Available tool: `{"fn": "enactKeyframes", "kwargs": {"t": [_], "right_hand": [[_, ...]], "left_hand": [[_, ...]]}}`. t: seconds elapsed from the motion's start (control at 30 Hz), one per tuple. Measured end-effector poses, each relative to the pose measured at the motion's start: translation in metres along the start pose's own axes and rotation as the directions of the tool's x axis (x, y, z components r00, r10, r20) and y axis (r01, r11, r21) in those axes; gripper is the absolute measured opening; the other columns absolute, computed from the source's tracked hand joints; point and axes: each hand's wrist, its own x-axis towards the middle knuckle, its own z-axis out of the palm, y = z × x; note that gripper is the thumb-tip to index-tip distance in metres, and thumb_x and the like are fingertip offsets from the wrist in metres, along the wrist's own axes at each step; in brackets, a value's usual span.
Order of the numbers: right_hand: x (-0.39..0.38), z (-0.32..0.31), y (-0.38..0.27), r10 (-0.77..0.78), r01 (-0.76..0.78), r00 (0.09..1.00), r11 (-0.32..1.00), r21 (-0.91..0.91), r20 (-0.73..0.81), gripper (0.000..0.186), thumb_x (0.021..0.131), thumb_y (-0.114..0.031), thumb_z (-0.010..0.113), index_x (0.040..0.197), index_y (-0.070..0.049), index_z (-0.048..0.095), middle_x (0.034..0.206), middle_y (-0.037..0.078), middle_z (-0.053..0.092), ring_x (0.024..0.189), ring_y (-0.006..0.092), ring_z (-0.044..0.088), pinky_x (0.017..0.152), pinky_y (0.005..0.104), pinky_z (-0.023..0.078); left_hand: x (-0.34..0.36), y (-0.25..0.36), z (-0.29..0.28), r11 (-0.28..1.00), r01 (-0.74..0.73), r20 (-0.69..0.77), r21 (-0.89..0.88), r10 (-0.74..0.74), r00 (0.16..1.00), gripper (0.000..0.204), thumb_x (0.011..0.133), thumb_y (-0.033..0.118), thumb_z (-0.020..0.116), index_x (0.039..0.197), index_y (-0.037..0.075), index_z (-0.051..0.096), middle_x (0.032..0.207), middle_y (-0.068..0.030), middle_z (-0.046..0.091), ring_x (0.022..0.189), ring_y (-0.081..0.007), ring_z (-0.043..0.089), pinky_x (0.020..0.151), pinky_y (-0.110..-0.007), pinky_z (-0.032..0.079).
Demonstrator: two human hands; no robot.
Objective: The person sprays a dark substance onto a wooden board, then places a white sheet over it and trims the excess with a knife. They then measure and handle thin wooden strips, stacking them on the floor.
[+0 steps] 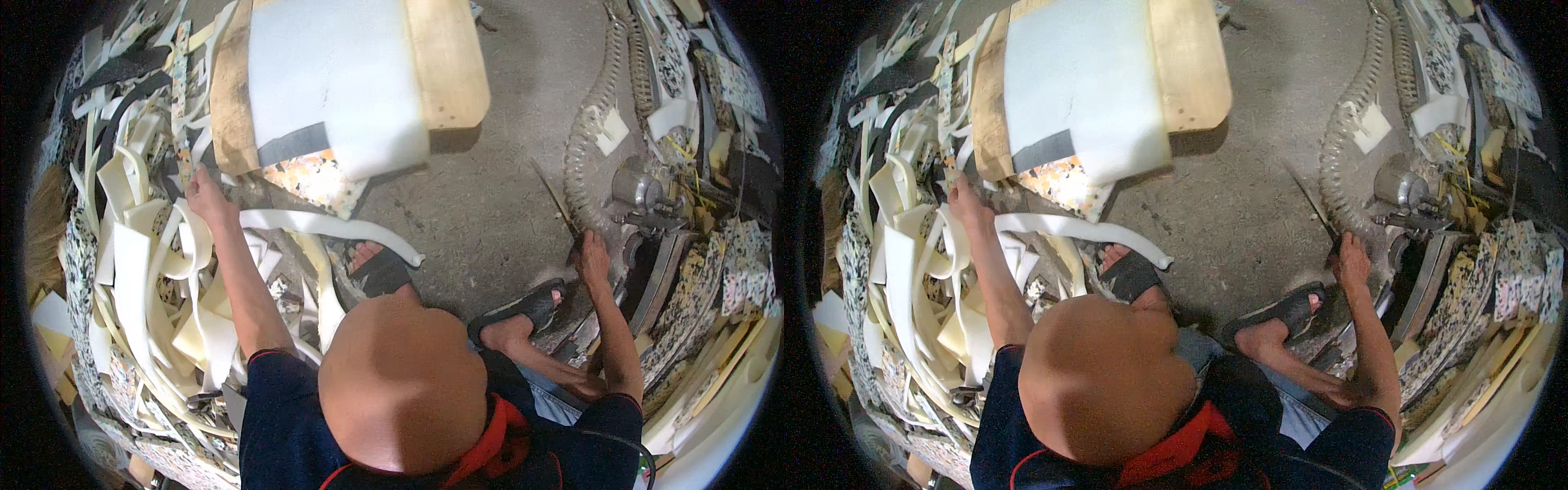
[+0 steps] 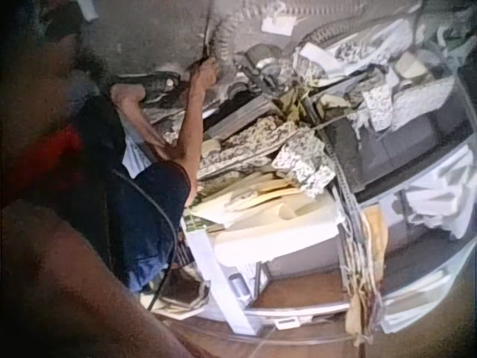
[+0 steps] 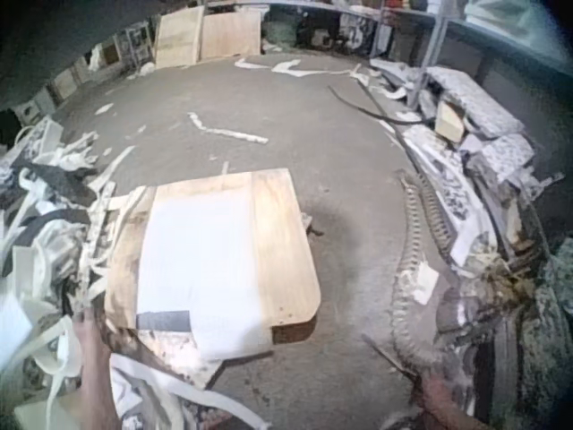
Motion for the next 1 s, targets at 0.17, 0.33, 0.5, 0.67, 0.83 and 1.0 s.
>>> {"fn": "enactKeyframes", "kwargs": {"t": [0.17, 0.33, 0.5, 0.67, 0.83, 1.0], "right_hand": [[-0.006, 0.007, 0.026, -0.008, 0.005, 0.997, 0.999, 0.036, 0.077, 0.059, 0.078, -0.009, 0.077, 0.13, -0.004, 0.048, 0.112, 0.022, 0.058, 0.105, 0.0463, 0.061, 0.085, 0.0519, 0.053], [-0.005, -0.02, 0.005, -0.248, 0.243, 0.969, 0.954, 0.176, 0.01, 0.064, 0.077, -0.003, 0.071, 0.137, -0.004, 0.047, 0.115, 0.024, 0.058, 0.104, 0.0474, 0.06, 0.087, 0.0523, 0.052], [0.018, -0.103, -0.025, -0.401, 0.379, 0.915, 0.889, 0.256, 0.036, 0.054, 0.08, -0.006, 0.066, 0.133, -0.006, 0.056, 0.114, 0.025, 0.062, 0.104, 0.0472, 0.061, 0.087, 0.0519, 0.052], [0.078, -0.167, -0.05, -0.425, 0.383, 0.894, 0.89, 0.249, 0.143, 0.036, 0.083, -0.015, 0.068, 0.117, -0.003, 0.064, 0.094, 0.024, 0.068, 0.09, 0.0469, 0.064, 0.084, 0.052, 0.053], [0.124, -0.209, -0.083, -0.442, 0.405, 0.876, 0.891, 0.204, 0.193, 0.03, 0.083, -0.018, 0.07, 0.107, -0.001, 0.063, 0.083, 0.024, 0.066, 0.084, 0.0467, 0.064, 0.076, 0.0514, 0.052], [0.141, -0.214, -0.09, -0.493, 0.458, 0.849, 0.866, 0.203, 0.191, 0.031, 0.08, -0.011, 0.075, 0.103, -0.002, 0.056, 0.08, 0.021, 0.062, 0.079, 0.0445, 0.062, 0.07, 0.048, 0.049]], "left_hand": [[-0.166, -0.001, 0.013, 1.0, 0.015, 0.379, 0.015, -0.02, 0.925, 0.03, 0.099, 0.033, 0.069, 0.107, 0.004, 0.063, 0.089, -0.006, 0.068, 0.078, -0.0148, 0.063, 0.07, -0.033, 0.055], [-0.281, -0.032, 0.042, 0.606, 0.761, 0.676, 0.232, -0.663, 0.321, 0.039, 0.096, 0.038, 0.073, 0.118, 0.009, 0.059, 0.11, -0.0069, 0.066, 0.099, -0.0215, 0.066, 0.085, -0.04, 0.057], [-0.294, -0.052, 0.088, 0.489, 0.867, 0.694, 0.098, -0.658, 0.293, 0.045, 0.097, 0.035, 0.071, 0.128, 0.007, 0.054, 0.124, -0.0104, 0.063, 0.12, -0.0261, 0.059, 0.098, -0.046, 0.052], [-0.284, -0.071, 0.111, 0.463, 0.886, 0.78, 0.03, -0.566, 0.269, 0.039, 0.099, 0.029, 0.069, 0.127, 0.005, 0.056, 0.119, -0.013, 0.066, 0.112, -0.0273, 0.063, 0.095, -0.045, 0.055], [-0.283, -0.07, 0.114, 0.409, 0.913, 0.796, 0.011, -0.555, 0.239, 0.034, 0.1, 0.028, 0.067, 0.121, 0.003, 0.059, 0.108, -0.013, 0.067, 0.1, -0.0254, 0.066, 0.087, -0.042, 0.057], [-0.29, -0.057, 0.107, 0.441, 0.897, 0.797, 0.037, -0.554, 0.24, 0.035, 0.101, 0.029, 0.063, 0.122, 0.001, 0.058, 0.105, -0.0112, 0.065, 0.095, -0.0217, 0.064, 0.081, -0.039, 0.055]]}}
